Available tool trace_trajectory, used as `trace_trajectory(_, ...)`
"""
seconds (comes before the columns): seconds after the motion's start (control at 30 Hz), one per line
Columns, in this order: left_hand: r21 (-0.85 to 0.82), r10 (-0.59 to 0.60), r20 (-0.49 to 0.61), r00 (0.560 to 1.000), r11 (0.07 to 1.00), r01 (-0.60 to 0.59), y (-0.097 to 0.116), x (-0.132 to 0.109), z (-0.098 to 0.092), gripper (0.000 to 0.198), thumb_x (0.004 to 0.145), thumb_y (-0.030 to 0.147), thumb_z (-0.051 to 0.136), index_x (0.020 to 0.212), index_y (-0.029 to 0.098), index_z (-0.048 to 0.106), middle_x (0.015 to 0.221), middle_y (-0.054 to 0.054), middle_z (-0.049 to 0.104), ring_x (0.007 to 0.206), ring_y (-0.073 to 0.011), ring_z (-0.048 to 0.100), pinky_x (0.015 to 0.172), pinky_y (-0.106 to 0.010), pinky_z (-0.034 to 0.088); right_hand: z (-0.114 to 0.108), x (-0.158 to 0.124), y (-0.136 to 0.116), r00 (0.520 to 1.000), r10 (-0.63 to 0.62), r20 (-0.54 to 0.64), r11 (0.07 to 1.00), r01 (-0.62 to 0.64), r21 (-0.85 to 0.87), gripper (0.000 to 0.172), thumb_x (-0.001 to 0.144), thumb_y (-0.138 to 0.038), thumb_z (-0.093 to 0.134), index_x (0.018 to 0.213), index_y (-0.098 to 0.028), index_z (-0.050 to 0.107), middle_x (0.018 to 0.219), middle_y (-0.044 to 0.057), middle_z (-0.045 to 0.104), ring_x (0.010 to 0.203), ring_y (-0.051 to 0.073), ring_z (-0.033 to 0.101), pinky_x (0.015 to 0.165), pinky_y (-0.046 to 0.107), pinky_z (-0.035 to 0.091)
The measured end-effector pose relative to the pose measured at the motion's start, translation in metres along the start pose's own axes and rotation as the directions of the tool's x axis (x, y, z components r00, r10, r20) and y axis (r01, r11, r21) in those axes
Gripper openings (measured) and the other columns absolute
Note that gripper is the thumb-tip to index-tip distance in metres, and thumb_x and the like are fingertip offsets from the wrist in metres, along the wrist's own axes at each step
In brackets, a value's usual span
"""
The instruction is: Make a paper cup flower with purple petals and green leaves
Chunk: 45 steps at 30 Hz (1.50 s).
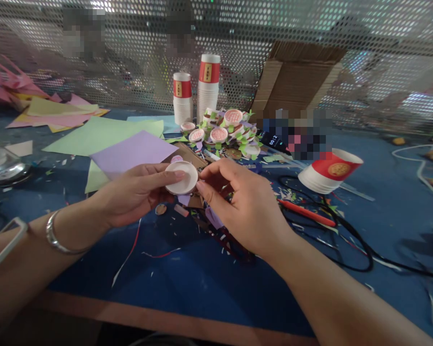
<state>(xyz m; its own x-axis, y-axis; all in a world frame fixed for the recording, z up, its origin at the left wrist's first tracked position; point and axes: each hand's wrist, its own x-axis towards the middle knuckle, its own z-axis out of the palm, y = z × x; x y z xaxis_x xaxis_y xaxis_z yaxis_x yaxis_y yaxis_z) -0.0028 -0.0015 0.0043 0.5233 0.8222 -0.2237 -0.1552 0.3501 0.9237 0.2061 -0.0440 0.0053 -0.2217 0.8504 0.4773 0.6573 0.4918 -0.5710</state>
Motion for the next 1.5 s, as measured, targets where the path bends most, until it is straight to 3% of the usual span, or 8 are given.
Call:
trace_trajectory(0.23,0.032,0.015,-0.047,0.999,0.999,-0.014,0.0,0.0,0.004,0.011,0.093,0.023,0.069,0.095,0.012,0.07,0.072,-0.004,0.074,0.053,-0.0132,0.071,0.037,-0.016,0.04,0.003,-0.002,-0.002,0.997,-0.058,-0.048,0.998,0.058,0.004,0.012,0.095,-0.028,0.073,0.103,-0.02,0.068,0.088,0.001,0.074,0.072,0.014,0.069,0.065,0.027,0.054)
trace_trajectory(0.37,0.071,-0.003,-0.124,0.992,0.997,0.012,-0.001,0.0,0.007,0.012,0.095,0.024,0.067,0.091,0.013,0.07,0.075,-0.004,0.075,0.052,-0.0108,0.069,0.037,-0.016,0.035,0.005,-0.004,-0.006,0.973,-0.198,-0.119,0.98,0.192,-0.061,0.014,0.092,-0.022,0.076,0.103,-0.018,0.069,0.092,0.004,0.072,0.078,0.016,0.069,0.073,0.029,0.056)
trace_trajectory(0.53,0.173,0.029,-0.147,0.989,0.985,-0.003,-0.005,0.0,0.012,0.012,0.092,0.023,0.068,0.087,0.012,0.072,0.072,-0.003,0.071,0.055,-0.008,0.063,0.049,-0.018,0.046,0.008,-0.005,-0.009,0.926,-0.371,-0.065,0.925,0.363,-0.111,0.008,0.093,-0.016,0.073,0.101,-0.014,0.072,0.097,0.01,0.074,0.092,0.02,0.07,0.084,0.034,0.056)
trace_trajectory(0.7,0.225,0.072,-0.139,0.988,0.974,-0.039,-0.006,-0.002,0.013,0.016,0.09,0.025,0.069,0.081,0.014,0.072,0.073,-0.004,0.073,0.058,-0.009,0.063,0.051,-0.017,0.046,0.01,-0.005,-0.007,0.931,-0.365,0.001,0.929,0.365,-0.069,0.004,0.094,-0.012,0.071,0.096,-0.014,0.073,0.096,0.01,0.074,0.091,0.02,0.07,0.084,0.035,0.055)
trace_trajectory(0.93,0.173,0.071,-0.122,0.99,0.984,-0.049,-0.005,-0.003,0.008,0.033,0.088,0.046,0.072,0.078,0.015,0.075,0.073,-0.007,0.075,0.062,-0.0151,0.07,0.053,-0.022,0.051,0.004,-0.004,-0.009,0.922,-0.388,0.016,0.918,0.388,-0.083,0.008,0.096,-0.011,0.066,0.096,-0.011,0.074,0.095,0.011,0.073,0.089,0.02,0.069,0.082,0.035,0.054)
trace_trajectory(1.1,0.2,0.055,-0.048,0.997,0.979,-0.045,-0.002,-0.003,0.004,0.035,0.089,0.044,0.073,0.072,0.013,0.076,0.074,-0.01,0.078,0.064,-0.0154,0.073,0.053,-0.02,0.05,0.002,-0.005,-0.01,0.919,-0.393,0.042,0.915,0.395,-0.078,0.008,0.096,-0.011,0.064,0.093,-0.014,0.071,0.093,0.009,0.072,0.09,0.02,0.068,0.082,0.034,0.054)
trace_trajectory(1.5,0.221,-0.022,-0.02,1.0,0.975,0.026,0.003,-0.004,0.003,0.034,0.081,0.045,0.084,0.076,0.012,0.08,0.072,-0.008,0.078,0.064,-0.0139,0.072,0.056,-0.019,0.053,0.002,-0.004,-0.008,0.92,-0.365,0.145,0.929,0.369,-0.002,0.008,0.096,-0.01,0.063,0.093,-0.015,0.068,0.093,0.008,0.071,0.089,0.02,0.066,0.083,0.034,0.052)
